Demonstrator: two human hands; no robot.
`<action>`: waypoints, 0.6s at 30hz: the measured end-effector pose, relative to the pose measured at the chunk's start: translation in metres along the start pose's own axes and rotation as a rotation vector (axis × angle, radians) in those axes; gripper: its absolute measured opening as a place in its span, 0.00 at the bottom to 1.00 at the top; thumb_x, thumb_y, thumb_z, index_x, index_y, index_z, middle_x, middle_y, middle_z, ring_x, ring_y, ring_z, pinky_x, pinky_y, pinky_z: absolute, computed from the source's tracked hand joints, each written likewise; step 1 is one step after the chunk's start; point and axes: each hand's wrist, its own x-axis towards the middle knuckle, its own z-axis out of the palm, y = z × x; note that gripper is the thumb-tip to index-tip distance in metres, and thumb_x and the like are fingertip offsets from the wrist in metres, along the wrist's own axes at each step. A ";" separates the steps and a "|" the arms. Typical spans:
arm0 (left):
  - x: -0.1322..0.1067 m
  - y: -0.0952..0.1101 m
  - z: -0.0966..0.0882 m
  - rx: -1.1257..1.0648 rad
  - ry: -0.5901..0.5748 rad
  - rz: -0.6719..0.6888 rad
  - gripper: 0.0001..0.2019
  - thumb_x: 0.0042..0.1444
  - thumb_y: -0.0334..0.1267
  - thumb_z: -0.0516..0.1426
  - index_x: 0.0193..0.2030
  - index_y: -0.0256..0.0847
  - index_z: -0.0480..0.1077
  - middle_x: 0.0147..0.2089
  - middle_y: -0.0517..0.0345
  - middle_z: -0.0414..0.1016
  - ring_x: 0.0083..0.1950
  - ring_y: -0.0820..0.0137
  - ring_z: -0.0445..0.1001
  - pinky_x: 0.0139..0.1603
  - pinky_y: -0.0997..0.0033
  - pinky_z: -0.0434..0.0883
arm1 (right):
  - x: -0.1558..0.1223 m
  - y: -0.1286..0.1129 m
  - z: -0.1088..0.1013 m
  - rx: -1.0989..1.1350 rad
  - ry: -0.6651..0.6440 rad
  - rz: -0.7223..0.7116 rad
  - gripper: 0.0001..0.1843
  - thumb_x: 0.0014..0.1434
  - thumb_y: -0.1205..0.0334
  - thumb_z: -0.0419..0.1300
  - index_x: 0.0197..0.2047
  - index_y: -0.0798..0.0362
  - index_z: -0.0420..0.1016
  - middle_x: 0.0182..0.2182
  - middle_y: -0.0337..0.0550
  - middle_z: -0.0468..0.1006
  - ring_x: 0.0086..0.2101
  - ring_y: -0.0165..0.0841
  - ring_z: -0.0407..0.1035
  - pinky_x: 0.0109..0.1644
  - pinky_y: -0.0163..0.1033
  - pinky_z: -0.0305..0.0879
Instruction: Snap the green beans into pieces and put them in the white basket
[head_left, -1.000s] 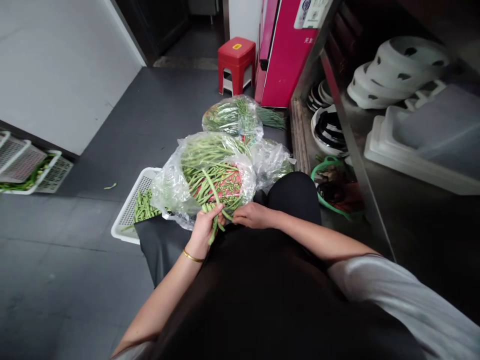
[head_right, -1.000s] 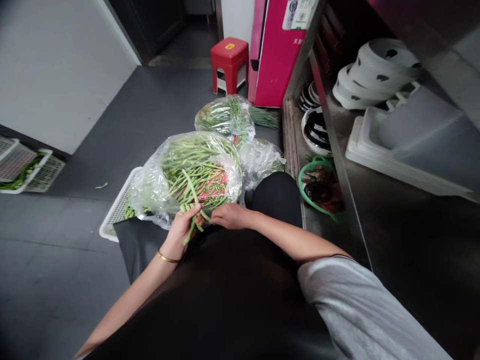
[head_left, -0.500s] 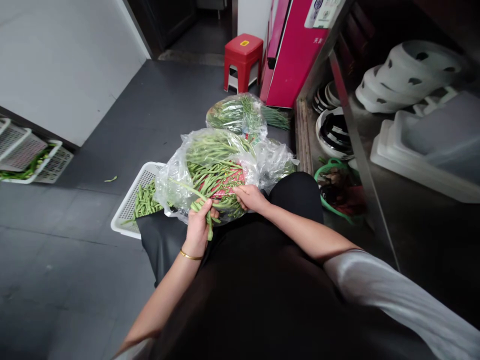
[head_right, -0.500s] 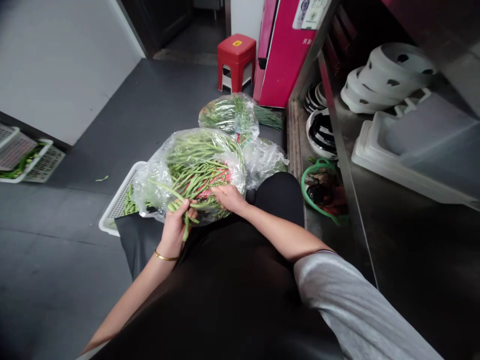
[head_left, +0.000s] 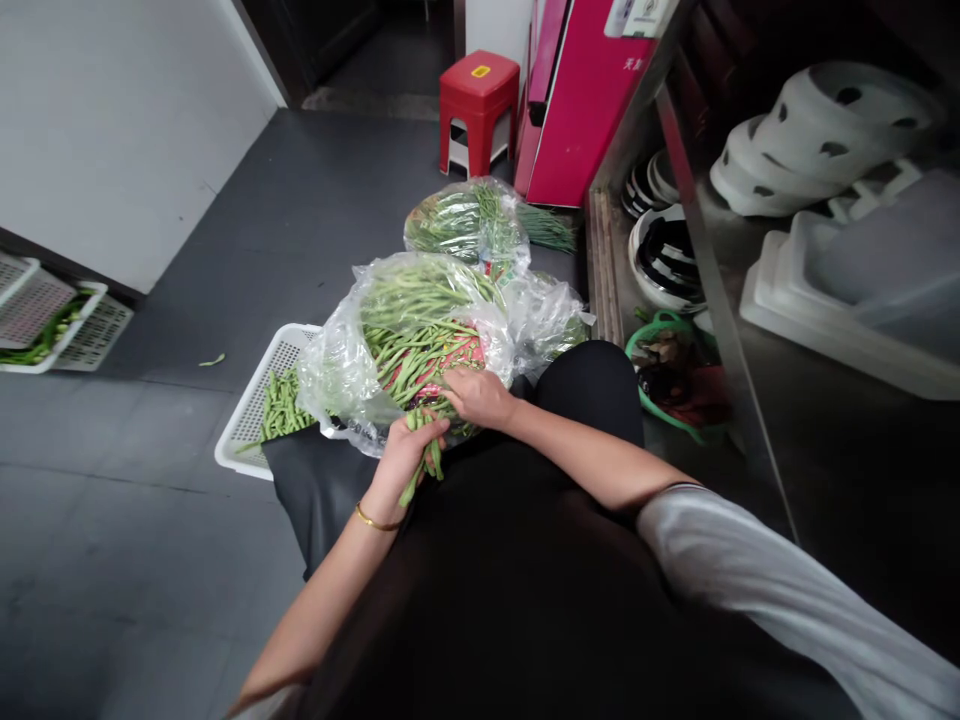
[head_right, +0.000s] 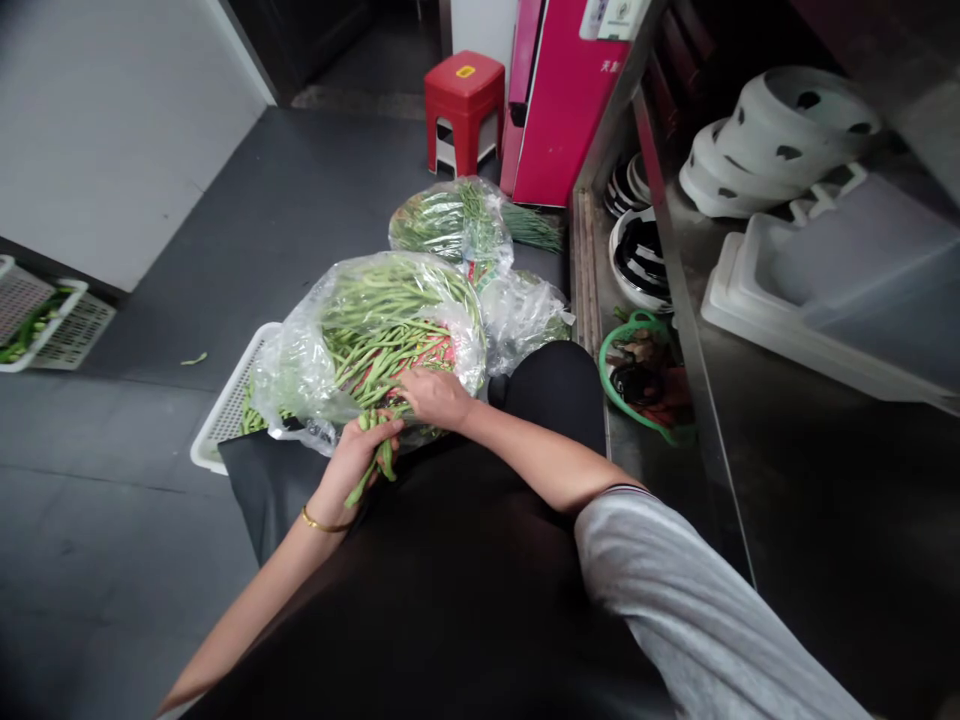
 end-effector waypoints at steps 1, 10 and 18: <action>0.000 0.002 0.000 -0.029 -0.001 -0.018 0.11 0.43 0.39 0.64 0.28 0.36 0.68 0.15 0.64 0.67 0.11 0.79 0.57 0.10 0.80 0.53 | -0.002 0.004 0.001 -0.053 -0.024 0.024 0.12 0.61 0.59 0.52 0.40 0.56 0.73 0.38 0.49 0.75 0.37 0.33 0.67 0.38 0.34 0.58; 0.011 -0.001 -0.003 -0.112 0.043 0.104 0.12 0.39 0.37 0.66 0.25 0.36 0.68 0.14 0.66 0.63 0.15 0.79 0.60 0.16 0.79 0.57 | -0.023 -0.014 0.010 0.206 -0.493 -0.254 0.12 0.58 0.56 0.57 0.30 0.57 0.73 0.23 0.37 0.72 0.25 0.26 0.63 0.31 0.31 0.54; 0.005 0.003 -0.009 0.292 -0.123 0.172 0.09 0.32 0.32 0.68 0.19 0.36 0.71 0.17 0.64 0.67 0.18 0.77 0.61 0.20 0.77 0.59 | -0.016 -0.010 -0.043 -0.169 -0.340 -0.356 0.08 0.61 0.59 0.52 0.38 0.53 0.70 0.31 0.44 0.75 0.30 0.32 0.66 0.33 0.35 0.54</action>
